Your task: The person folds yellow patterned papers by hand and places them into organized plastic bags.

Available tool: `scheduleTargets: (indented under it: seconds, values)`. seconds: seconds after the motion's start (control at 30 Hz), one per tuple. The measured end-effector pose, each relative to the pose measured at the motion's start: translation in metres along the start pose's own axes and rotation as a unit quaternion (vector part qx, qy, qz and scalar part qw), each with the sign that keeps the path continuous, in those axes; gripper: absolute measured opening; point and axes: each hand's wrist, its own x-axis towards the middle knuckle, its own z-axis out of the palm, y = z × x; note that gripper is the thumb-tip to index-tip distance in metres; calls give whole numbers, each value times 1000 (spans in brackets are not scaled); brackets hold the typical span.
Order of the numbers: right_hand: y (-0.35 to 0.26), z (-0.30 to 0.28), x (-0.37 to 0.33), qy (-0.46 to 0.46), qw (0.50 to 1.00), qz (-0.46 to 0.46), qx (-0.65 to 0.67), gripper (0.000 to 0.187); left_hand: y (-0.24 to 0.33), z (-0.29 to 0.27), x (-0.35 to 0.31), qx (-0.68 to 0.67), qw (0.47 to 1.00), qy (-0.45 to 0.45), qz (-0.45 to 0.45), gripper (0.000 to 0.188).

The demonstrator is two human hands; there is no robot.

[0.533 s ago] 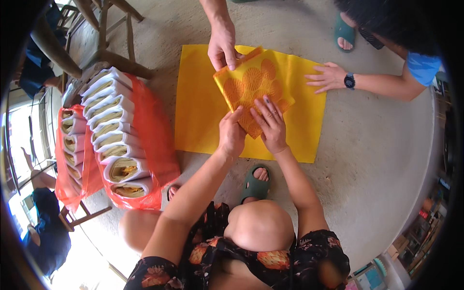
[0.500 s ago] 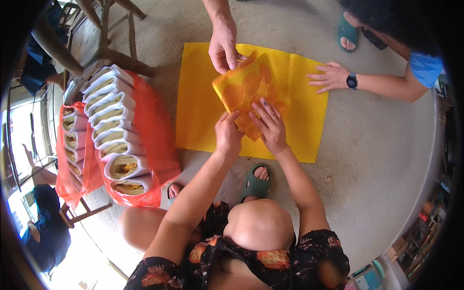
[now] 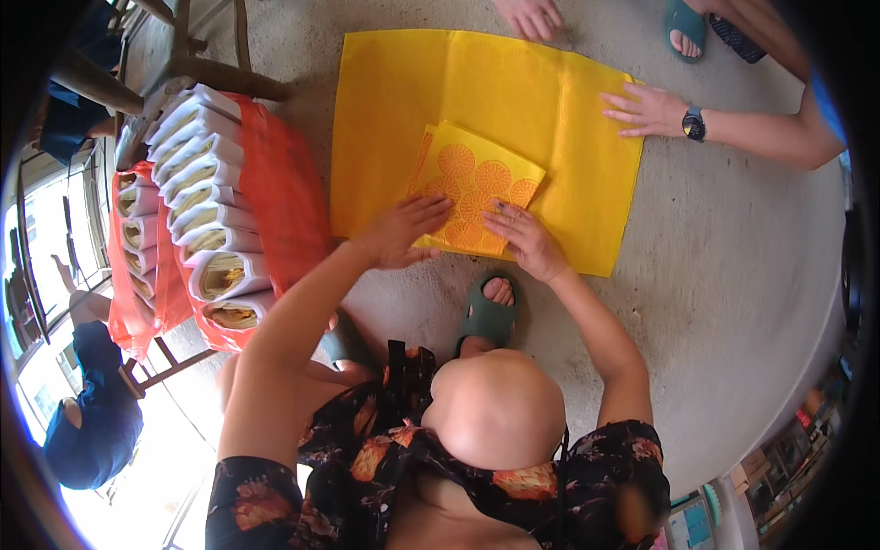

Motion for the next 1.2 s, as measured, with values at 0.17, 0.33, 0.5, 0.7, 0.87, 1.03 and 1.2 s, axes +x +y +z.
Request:
scheduleTargets:
  seconds: [0.17, 0.33, 0.5, 0.7, 0.87, 1.03, 1.2]
  values:
    - [-1, 23, 2, 278, 887, 199, 311, 19, -17, -59, 47, -402, 869, -64, -280, 70]
    - [10, 31, 5, 330, 809, 336, 351, 33, -43, -58, 57, -595, 772, 81, -207, 47]
    - [-7, 27, 28, 413, 762, 348, 358, 27, -71, -34, 76, -318, 907, 98, -257, 35]
    - [36, 32, 6, 371, 786, 437, 234, 23, -15, -32, 114, -43, 910, 177, -372, 71]
    - [31, 15, 15, 338, 715, 489, 369, 18, 16, -14, 101, 57, 979, 195, -32, 73]
    - [-9, -52, 41, 424, 660, 308, 538, 46, 11, -70, 103, -123, 966, 67, -219, 51]
    - [-65, -71, 117, 131, 701, 188, 675, 59, 11, -154, 48, -705, 675, 70, -206, 39]
